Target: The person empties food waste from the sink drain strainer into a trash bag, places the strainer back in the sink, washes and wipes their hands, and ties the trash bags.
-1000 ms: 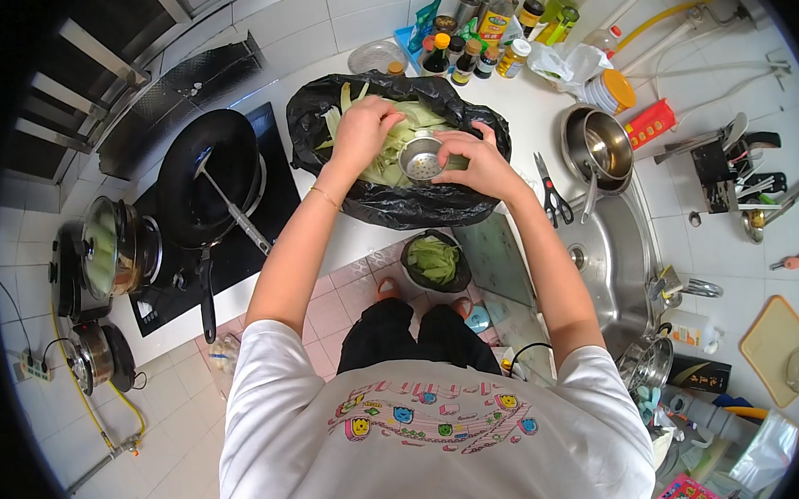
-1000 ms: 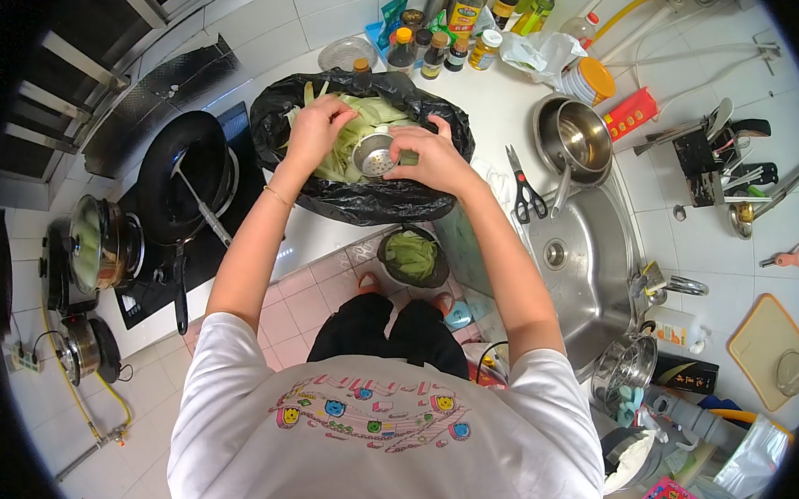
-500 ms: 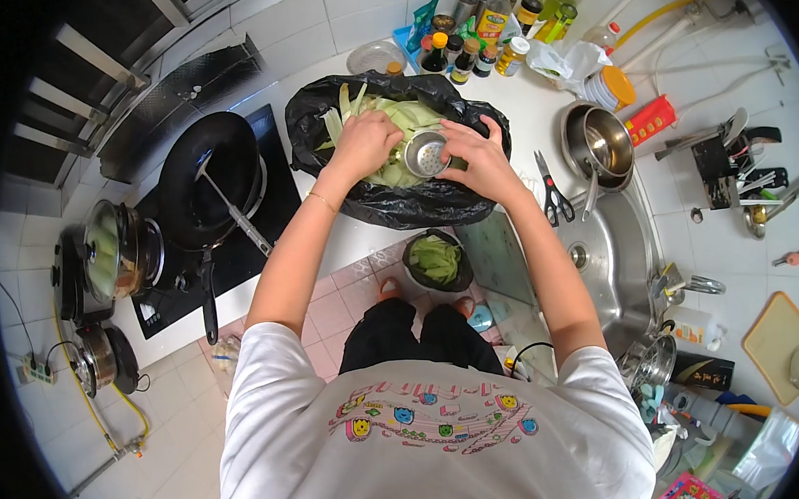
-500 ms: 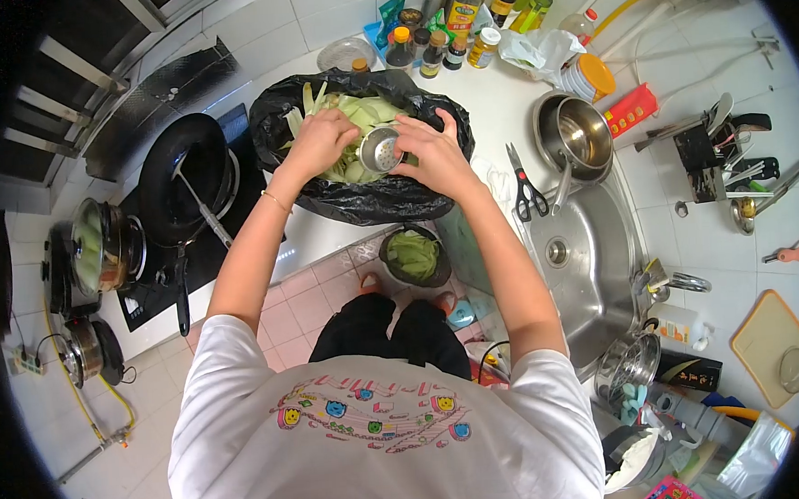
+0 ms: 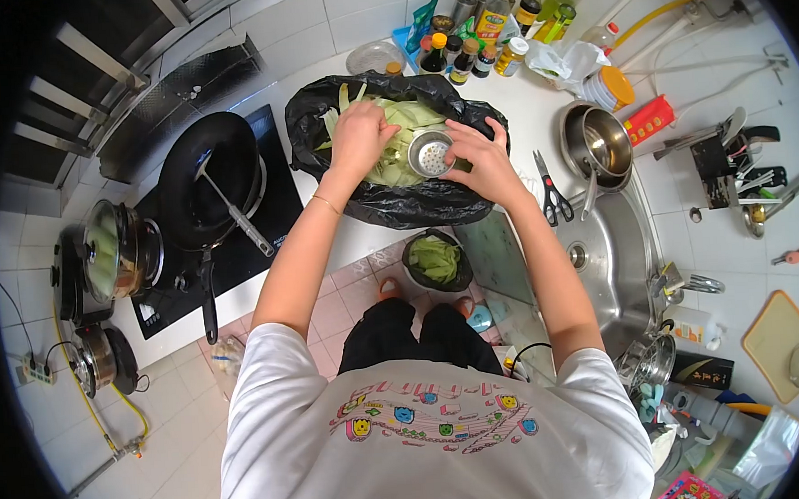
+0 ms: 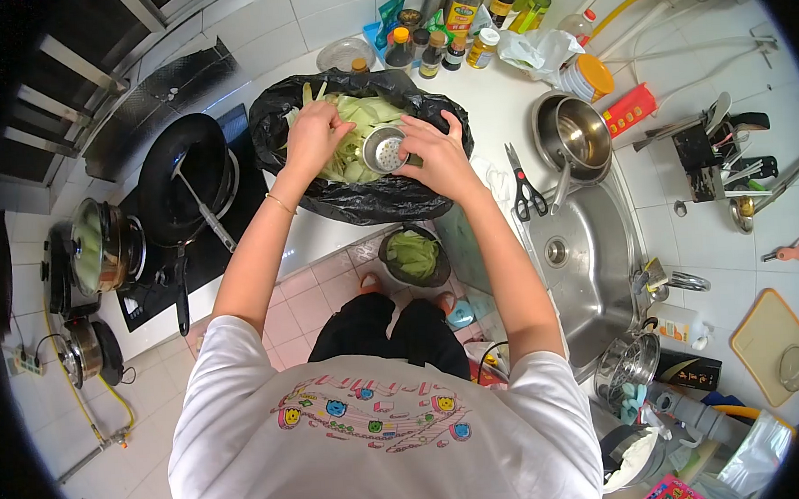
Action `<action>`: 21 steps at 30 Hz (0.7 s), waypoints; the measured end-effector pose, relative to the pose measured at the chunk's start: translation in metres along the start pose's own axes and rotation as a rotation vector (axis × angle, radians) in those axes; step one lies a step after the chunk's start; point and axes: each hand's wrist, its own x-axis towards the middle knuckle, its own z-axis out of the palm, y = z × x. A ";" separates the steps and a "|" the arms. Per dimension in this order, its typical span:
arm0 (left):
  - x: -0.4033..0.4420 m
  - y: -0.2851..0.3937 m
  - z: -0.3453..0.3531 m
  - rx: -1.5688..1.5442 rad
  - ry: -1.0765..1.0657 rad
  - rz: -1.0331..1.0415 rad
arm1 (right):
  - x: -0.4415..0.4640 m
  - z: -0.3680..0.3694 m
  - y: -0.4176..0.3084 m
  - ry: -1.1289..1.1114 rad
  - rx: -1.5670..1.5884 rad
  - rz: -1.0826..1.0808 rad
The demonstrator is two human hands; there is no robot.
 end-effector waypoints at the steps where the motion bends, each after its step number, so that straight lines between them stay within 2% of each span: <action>1: -0.001 0.000 -0.003 0.025 -0.021 -0.031 | -0.001 -0.001 -0.001 -0.002 -0.005 -0.002; 4: -0.015 -0.022 0.023 0.059 -0.012 0.149 | -0.001 -0.002 -0.002 -0.002 -0.035 -0.006; 7: -0.015 -0.009 0.014 0.010 -0.180 0.015 | 0.000 -0.001 -0.002 0.011 -0.072 -0.015; 8: -0.014 -0.004 0.012 -0.008 -0.177 0.001 | -0.001 -0.001 -0.002 0.017 -0.084 -0.016; 10: -0.011 0.002 0.011 -0.042 -0.168 -0.030 | -0.001 0.001 -0.001 0.015 -0.095 -0.021; 14: -0.015 0.008 0.025 -0.104 0.031 0.184 | -0.001 0.005 -0.002 0.009 -0.093 -0.021; 21: -0.006 -0.002 0.003 0.027 -0.006 -0.046 | -0.012 -0.003 -0.003 0.035 -0.109 0.032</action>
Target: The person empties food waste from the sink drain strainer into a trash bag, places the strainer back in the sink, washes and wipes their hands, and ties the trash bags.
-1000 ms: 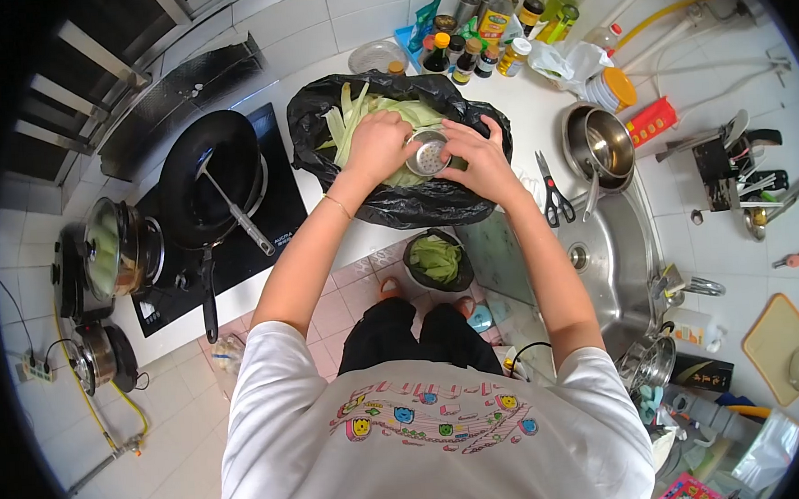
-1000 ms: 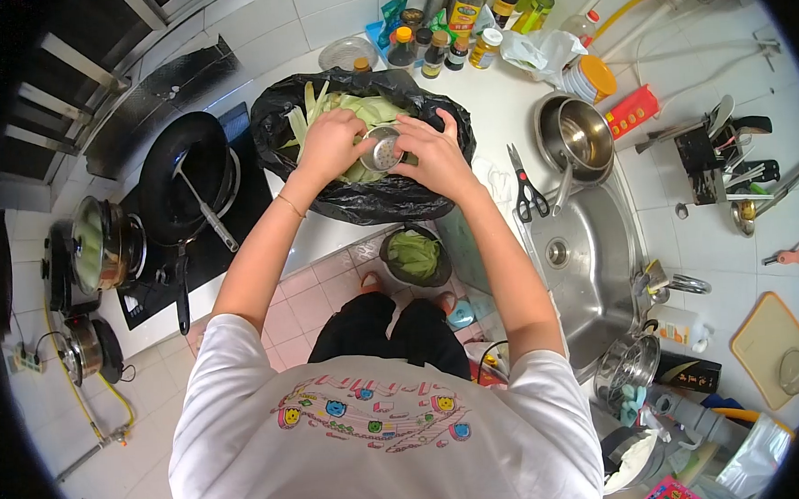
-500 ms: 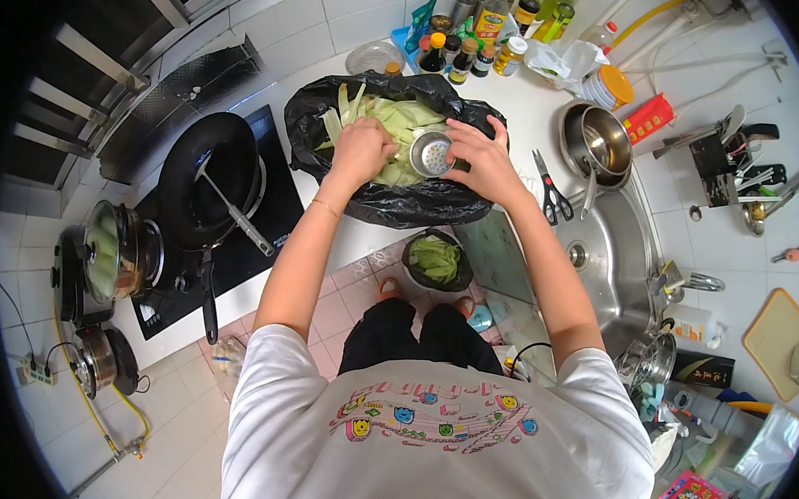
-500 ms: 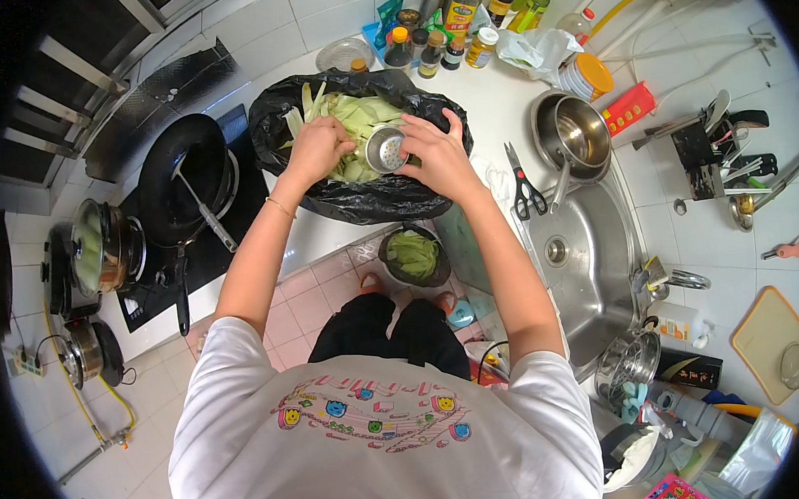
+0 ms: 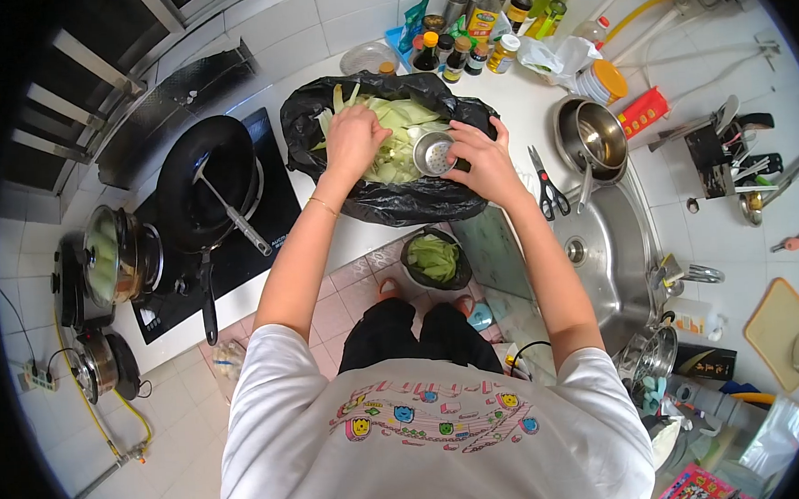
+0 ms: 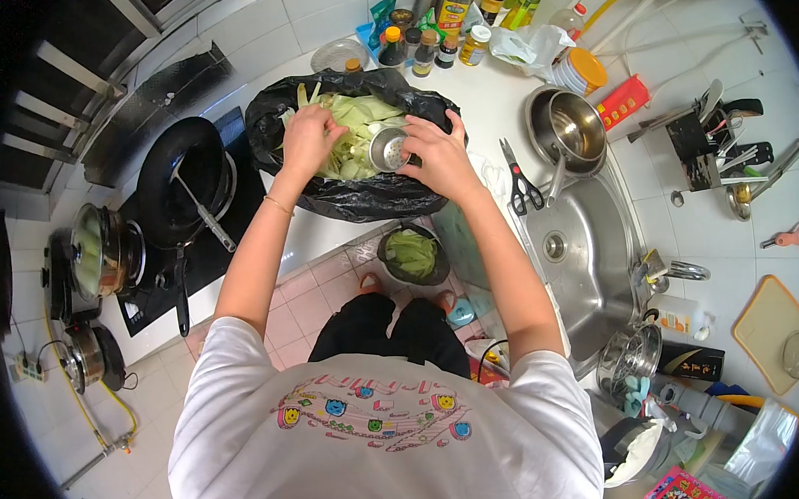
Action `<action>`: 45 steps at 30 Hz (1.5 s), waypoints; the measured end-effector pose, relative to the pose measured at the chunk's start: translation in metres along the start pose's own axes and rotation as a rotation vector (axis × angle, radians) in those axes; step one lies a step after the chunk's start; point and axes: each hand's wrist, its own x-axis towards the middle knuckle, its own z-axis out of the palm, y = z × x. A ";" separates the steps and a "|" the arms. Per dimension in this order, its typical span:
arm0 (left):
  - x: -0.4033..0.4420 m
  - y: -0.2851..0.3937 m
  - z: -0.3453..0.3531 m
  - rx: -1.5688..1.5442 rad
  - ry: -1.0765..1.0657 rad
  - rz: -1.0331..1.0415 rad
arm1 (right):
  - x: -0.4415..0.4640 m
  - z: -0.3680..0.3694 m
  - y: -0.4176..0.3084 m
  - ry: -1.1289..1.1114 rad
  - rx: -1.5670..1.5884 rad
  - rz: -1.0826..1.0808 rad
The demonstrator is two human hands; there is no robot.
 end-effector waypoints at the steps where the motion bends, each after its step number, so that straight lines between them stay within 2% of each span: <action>1: 0.000 0.003 -0.004 0.026 -0.047 -0.029 | -0.001 -0.001 0.000 0.006 -0.002 0.009; 4: -0.006 -0.007 0.010 -0.016 -0.047 0.142 | -0.006 -0.004 0.000 0.041 -0.003 0.028; 7: -0.015 -0.009 0.014 0.045 -0.077 0.121 | -0.011 -0.010 -0.002 0.088 0.004 0.060; 10: -0.007 -0.010 0.009 0.075 -0.221 0.024 | -0.019 -0.018 -0.006 0.138 0.009 0.109; 14: -0.007 0.006 0.002 0.143 -0.219 0.019 | -0.036 -0.024 -0.012 0.244 0.095 0.203; 18: -0.020 0.004 0.012 0.125 -0.055 0.133 | -0.065 -0.041 -0.018 0.274 0.128 0.307; 22: -0.009 0.010 0.005 0.236 -0.322 0.014 | -0.115 -0.060 -0.018 0.368 0.173 0.395; 24: -0.010 0.021 0.005 0.313 -0.384 -0.004 | -0.144 -0.069 -0.015 0.403 0.153 0.441; 26: -0.023 0.040 0.000 0.380 -0.290 0.115 | -0.167 -0.077 -0.012 0.402 0.147 0.473; 27: -0.020 0.047 0.001 0.315 -0.373 0.018 | -0.177 -0.082 -0.012 0.402 0.152 0.487; 30: -0.013 0.072 0.011 0.048 -0.091 0.046 | -0.203 -0.092 -0.004 0.392 0.145 0.508; 31: -0.012 0.084 0.018 -0.027 0.082 0.114 | -0.209 -0.095 -0.002 0.396 0.149 0.514; 34: -0.013 0.150 0.020 -0.299 0.079 -0.164 | -0.227 -0.105 0.007 0.426 0.135 0.503; 35: -0.017 0.180 0.021 -0.630 0.037 -0.250 | -0.233 -0.110 0.010 0.434 0.129 0.495; 36: -0.019 0.195 0.038 -0.911 -0.037 -0.203 | -0.240 -0.115 0.013 0.440 0.121 0.490; 38: -0.032 0.255 0.046 -1.309 -0.346 -0.346 | -0.257 -0.124 0.023 0.449 0.125 0.513; 40: -0.044 0.305 0.066 -1.417 -0.573 -0.372 | -0.281 -0.125 0.039 0.471 0.140 0.556; 42: -0.056 0.343 0.103 -1.466 -0.668 -0.401 | -0.309 -0.126 0.057 0.500 0.097 0.589; 45: -0.072 0.381 0.170 -1.424 -0.732 -0.326 | -0.353 -0.122 0.085 0.509 0.024 0.652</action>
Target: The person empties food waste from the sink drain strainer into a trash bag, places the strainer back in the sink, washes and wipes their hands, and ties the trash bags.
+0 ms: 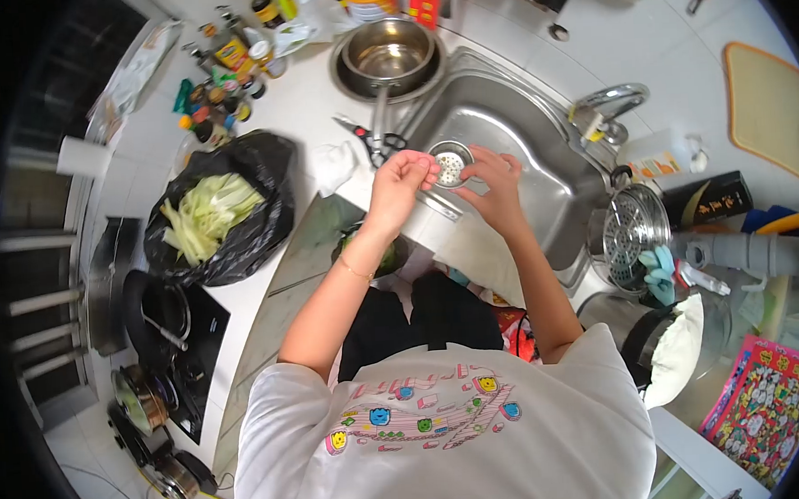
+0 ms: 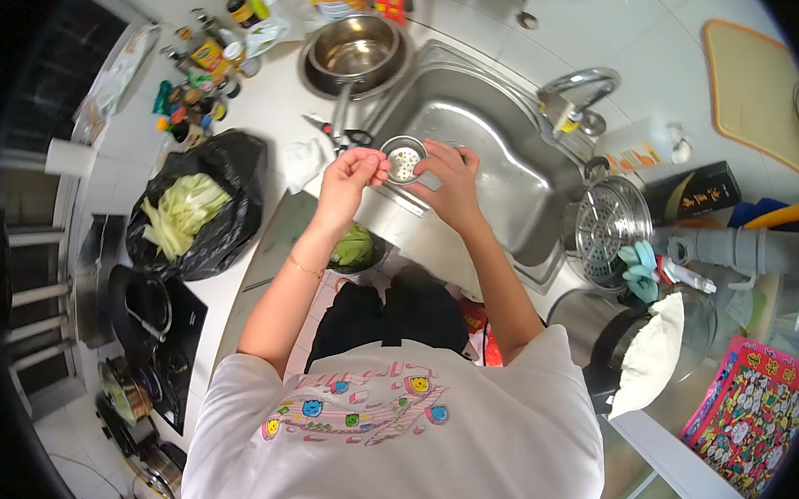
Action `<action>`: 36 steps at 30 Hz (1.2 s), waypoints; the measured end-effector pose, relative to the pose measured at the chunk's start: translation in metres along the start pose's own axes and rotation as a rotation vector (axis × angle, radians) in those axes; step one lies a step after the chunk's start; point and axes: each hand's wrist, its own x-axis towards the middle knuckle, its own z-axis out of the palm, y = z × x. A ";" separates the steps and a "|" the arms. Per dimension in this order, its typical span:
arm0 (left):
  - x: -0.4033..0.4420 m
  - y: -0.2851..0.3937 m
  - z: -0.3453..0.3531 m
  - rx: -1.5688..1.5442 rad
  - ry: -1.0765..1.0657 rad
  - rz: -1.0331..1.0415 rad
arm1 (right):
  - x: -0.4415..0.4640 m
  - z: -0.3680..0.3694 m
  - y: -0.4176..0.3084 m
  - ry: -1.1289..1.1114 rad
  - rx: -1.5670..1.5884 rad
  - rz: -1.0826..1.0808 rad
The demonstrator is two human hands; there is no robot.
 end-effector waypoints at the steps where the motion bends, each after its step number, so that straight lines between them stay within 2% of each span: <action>1: 0.011 -0.017 0.010 0.082 0.011 0.018 | -0.005 -0.003 0.015 0.005 -0.018 0.018; 4: 0.036 -0.044 0.040 0.417 0.079 0.036 | -0.017 -0.009 0.051 0.007 -0.050 0.067; 7: 0.062 -0.060 0.054 1.074 0.031 0.501 | -0.023 -0.011 0.073 -0.011 -0.055 0.105; 12: 0.103 -0.080 0.066 1.374 -0.164 0.628 | -0.022 -0.014 0.094 -0.058 -0.066 0.112; 18: 0.121 -0.092 0.064 1.465 -0.232 0.595 | -0.011 -0.013 0.106 -0.068 -0.059 0.084; 21: 0.126 -0.094 0.061 1.416 -0.294 0.634 | -0.005 -0.012 0.110 -0.095 -0.055 0.071; 24: 0.129 -0.097 0.060 1.394 -0.267 0.693 | -0.004 -0.005 0.117 -0.102 -0.033 0.062; 27: 0.130 -0.097 0.057 1.357 -0.278 0.655 | -0.005 -0.001 0.124 -0.131 -0.047 0.096; 31: 0.125 -0.092 0.042 1.269 -0.211 0.567 | -0.011 0.010 0.139 -0.128 -0.047 0.174; 36: 0.099 -0.093 0.028 1.179 -0.088 0.460 | -0.035 0.054 0.199 -0.137 -0.121 0.263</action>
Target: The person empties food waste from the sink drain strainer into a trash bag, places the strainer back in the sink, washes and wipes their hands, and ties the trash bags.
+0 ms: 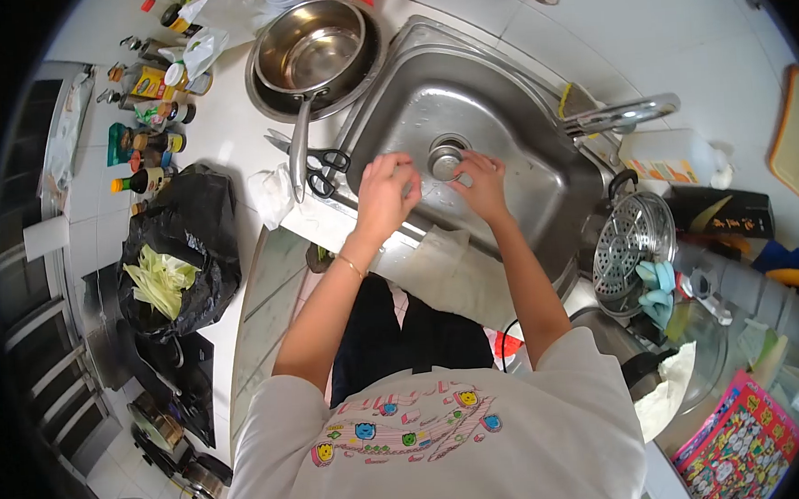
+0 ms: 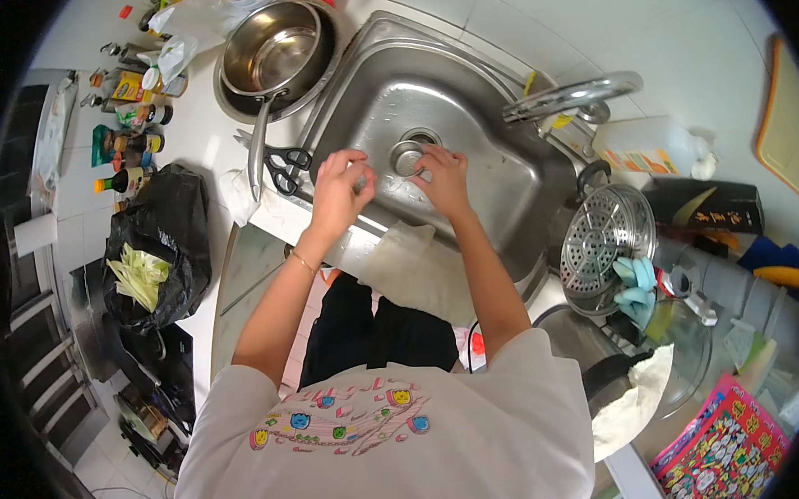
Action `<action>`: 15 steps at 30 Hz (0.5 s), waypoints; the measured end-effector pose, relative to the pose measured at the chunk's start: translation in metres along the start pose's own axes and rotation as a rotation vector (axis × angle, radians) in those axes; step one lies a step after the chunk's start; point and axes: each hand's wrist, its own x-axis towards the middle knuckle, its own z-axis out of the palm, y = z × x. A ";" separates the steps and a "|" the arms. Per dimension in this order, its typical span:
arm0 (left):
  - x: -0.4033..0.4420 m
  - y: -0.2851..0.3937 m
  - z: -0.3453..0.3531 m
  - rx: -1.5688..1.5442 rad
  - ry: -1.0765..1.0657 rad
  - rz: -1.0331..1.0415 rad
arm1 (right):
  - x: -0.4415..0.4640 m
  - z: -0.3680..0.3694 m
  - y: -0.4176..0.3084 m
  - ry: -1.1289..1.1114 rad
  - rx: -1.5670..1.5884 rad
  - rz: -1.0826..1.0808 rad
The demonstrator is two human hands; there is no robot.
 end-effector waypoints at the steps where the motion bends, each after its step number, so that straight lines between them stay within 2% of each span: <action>1: -0.009 0.001 -0.003 -0.024 0.012 -0.017 | 0.000 0.015 0.014 -0.009 -0.012 0.055; 4: -0.037 0.011 -0.024 -0.068 0.058 -0.086 | 0.007 0.055 0.050 -0.016 -0.061 0.159; 9: -0.101 0.016 -0.114 -0.026 0.202 -0.305 | 0.012 0.097 0.075 -0.100 -0.384 0.267; 11: -0.124 0.010 -0.155 0.031 0.305 -0.376 | 0.006 0.096 0.058 -0.160 -0.483 0.369; 14: -0.157 -0.006 -0.200 0.081 0.457 -0.495 | 0.006 0.105 0.034 0.017 -0.555 0.323; 15: -0.167 -0.012 -0.209 0.061 0.508 -0.539 | 0.011 0.105 0.019 -0.011 -0.337 0.314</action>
